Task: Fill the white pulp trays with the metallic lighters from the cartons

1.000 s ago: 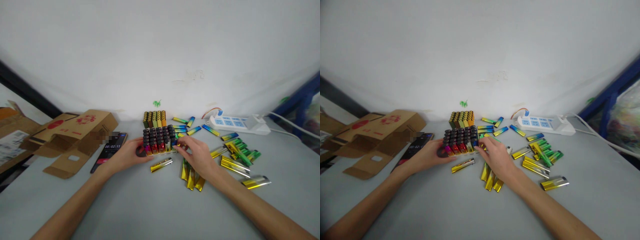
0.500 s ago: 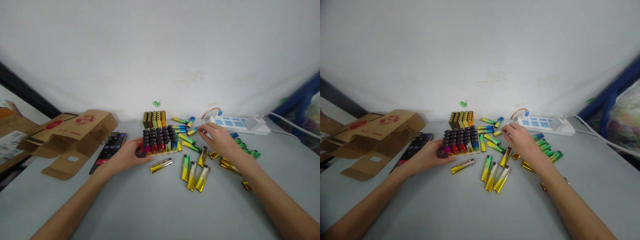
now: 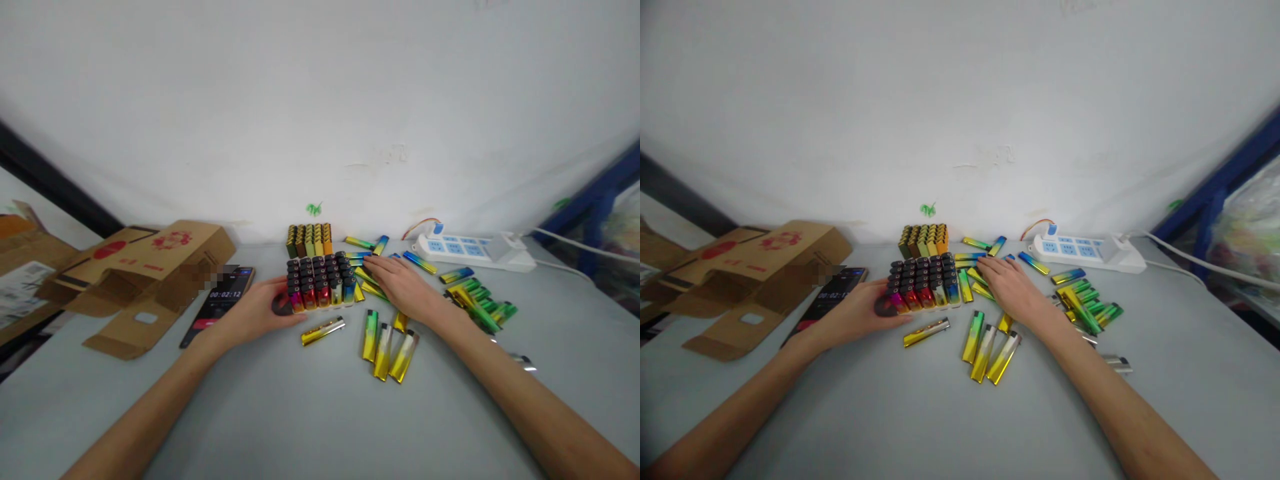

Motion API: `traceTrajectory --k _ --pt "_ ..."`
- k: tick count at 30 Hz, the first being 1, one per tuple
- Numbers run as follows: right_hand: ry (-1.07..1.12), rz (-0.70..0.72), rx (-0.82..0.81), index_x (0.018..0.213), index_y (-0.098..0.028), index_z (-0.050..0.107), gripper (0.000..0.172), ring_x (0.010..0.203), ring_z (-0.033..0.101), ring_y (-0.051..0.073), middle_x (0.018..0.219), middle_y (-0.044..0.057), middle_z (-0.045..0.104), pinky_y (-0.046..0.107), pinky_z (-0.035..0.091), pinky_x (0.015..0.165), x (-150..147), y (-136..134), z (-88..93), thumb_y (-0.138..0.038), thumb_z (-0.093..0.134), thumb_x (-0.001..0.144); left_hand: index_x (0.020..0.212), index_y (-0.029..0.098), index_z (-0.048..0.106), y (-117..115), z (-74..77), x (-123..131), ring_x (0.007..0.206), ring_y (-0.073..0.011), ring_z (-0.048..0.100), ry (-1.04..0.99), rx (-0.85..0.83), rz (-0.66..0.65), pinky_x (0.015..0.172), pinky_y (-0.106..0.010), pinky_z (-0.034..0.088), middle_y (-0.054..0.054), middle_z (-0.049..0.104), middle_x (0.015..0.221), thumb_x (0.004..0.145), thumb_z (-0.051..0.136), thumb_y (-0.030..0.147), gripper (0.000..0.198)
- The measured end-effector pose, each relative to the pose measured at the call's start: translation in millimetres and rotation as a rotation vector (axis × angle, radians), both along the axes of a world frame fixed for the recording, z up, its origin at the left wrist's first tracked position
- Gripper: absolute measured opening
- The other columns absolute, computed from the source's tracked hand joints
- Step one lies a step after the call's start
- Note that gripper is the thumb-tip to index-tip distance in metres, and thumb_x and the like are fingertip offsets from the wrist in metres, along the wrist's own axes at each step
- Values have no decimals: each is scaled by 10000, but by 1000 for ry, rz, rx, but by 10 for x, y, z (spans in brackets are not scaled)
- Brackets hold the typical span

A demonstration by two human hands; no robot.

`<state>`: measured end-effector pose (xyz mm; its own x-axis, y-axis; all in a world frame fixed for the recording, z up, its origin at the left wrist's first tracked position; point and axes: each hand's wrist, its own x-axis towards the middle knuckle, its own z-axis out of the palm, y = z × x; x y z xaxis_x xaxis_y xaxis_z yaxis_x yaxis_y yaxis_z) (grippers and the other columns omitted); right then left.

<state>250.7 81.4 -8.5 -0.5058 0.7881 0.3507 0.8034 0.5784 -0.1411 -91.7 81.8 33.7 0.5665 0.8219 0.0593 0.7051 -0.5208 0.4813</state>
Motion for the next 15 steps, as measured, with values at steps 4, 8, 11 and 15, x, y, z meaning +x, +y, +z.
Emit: traceTrajectory --k 4,8,11,15 --pt "18 -75 14 1299 -167 741 336 1203 710 334 1297 193 761 548 537 1066 38 32 34 -143 506 1059 812 198 627 3 -1 -1 675 -184 554 -2 -9 -1 622 -289 426 -5 601 787 851 727 579 396" --pt "2 -114 -18 1228 -178 764 261 1091 716 322 1175 166 775 497 555 1005 134 59 69 -220 581 1046 780 201 630 9 -15 -9 678 -197 575 2 -8 21 623 -294 434 -15 624 786 829 746 594 413" --pt "23 -138 -52 1187 -182 781 239 1081 709 314 1151 152 770 467 555 990 203 83 66 -255 608 1039 827 198 677 9 -21 -15 708 -214 601 3 -16 31 637 -299 456 -32 665 822 829 750 587 396" --pt "56 -172 -78 1084 -173 783 168 997 718 301 1060 137 763 437 569 921 265 99 41 -266 670 1001 835 199 687 8 -14 -17 725 -219 610 3 -2 22 641 -294 466 -40 677 827 831 746 600 406"
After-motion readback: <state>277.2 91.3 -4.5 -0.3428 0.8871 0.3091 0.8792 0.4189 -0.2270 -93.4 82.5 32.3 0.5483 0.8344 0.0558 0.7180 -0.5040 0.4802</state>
